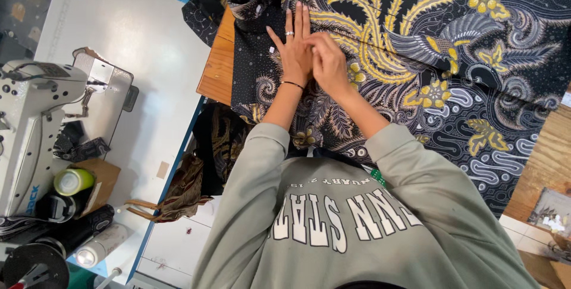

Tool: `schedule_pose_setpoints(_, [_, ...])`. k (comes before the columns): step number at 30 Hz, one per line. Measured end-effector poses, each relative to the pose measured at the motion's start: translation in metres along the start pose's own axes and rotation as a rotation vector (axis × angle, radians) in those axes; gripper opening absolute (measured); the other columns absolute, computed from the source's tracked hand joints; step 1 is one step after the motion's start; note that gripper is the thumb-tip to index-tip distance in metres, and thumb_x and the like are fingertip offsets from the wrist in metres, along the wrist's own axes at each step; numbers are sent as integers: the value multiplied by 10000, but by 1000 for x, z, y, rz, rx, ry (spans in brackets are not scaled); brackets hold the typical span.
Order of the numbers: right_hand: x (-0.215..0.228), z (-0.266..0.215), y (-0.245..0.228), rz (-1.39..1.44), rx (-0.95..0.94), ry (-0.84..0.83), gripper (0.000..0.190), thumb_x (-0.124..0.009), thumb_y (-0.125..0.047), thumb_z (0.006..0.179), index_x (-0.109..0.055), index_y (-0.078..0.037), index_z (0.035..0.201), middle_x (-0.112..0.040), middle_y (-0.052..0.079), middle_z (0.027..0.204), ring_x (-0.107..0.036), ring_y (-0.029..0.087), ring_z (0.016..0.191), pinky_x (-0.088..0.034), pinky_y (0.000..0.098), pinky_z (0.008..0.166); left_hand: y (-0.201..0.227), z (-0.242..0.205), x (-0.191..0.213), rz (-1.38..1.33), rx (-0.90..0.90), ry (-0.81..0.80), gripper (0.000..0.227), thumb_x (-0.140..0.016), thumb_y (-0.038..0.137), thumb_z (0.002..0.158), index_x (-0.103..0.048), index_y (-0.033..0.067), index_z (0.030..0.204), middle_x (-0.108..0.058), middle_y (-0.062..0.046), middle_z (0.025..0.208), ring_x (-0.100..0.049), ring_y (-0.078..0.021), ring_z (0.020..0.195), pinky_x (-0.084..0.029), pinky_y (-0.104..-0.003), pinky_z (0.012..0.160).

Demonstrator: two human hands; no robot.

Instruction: The person smooths a large patterned fabric on a wooden table, aligns the edges, and secures the fabric with small pins. They then place a sheet of red stickers on the fabric and write notes in a notebook.

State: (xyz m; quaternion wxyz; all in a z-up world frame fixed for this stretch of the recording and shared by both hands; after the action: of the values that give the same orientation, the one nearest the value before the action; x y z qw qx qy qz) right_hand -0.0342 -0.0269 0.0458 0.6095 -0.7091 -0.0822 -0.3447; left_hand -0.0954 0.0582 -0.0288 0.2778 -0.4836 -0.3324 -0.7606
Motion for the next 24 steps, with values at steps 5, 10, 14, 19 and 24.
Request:
schedule_pose_setpoints(5, [15,15,56,-543,333,125,481,-541,-178,1069,-488,-19,1520,-400,159,1620,-328,361,1520,-200,552,1234,-6,-5,-9,-3,0,-179,779,-501,445,1033,-197,82,1652,-190,-58,1725,-166,-258,1597,9,-705,1231])
schedule_pose_setpoints(10, [12,13,70,-623,261,-12,626,-515,-330,1116,-319,-69,1649,-243,115,1723,-190,330,1592,-72,570,1283,-19,-29,16,-327,-58,-140,695,-601,392,1044,-350,73,1609,-340,-92,1664,-295,-297,1571,-127,-593,1327])
schedule_pose_setpoints(14, [13,12,67,-598,281,4,633,-537,-342,1109,-332,-66,1641,-259,122,1716,-201,331,1587,-81,579,1274,-35,-42,50,-272,-36,-4,732,-688,443,934,-447,31,1490,-432,-126,1529,-382,-330,1434,-229,-587,1216])
schedule_pose_setpoints(19, [13,13,66,-598,274,0,651,-549,-352,1104,-326,-70,1646,-255,123,1713,-196,341,1582,-81,587,1268,-38,-7,48,-50,30,-91,747,-719,395,847,-482,21,1449,-452,-137,1493,-438,-340,1242,-339,-538,988])
schedule_pose_setpoints(24, [13,11,64,-611,272,3,650,-552,-351,1105,-318,-84,1650,-250,112,1723,-195,330,1591,-81,579,1279,-36,18,24,-101,-112,21,475,-724,203,864,-630,53,1305,-534,-118,1389,-513,-321,1252,-444,-457,1010])
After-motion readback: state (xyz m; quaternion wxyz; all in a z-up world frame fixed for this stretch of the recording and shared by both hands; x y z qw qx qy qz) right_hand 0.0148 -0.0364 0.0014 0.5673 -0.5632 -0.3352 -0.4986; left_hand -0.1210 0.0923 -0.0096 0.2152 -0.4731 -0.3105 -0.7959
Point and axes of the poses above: each hand's wrist, its own z-axis towards the middle knuckle, its own x-axis out of the back of the hand, y = z × x, the point moved 2 cm from there along z, towards the middle knuckle
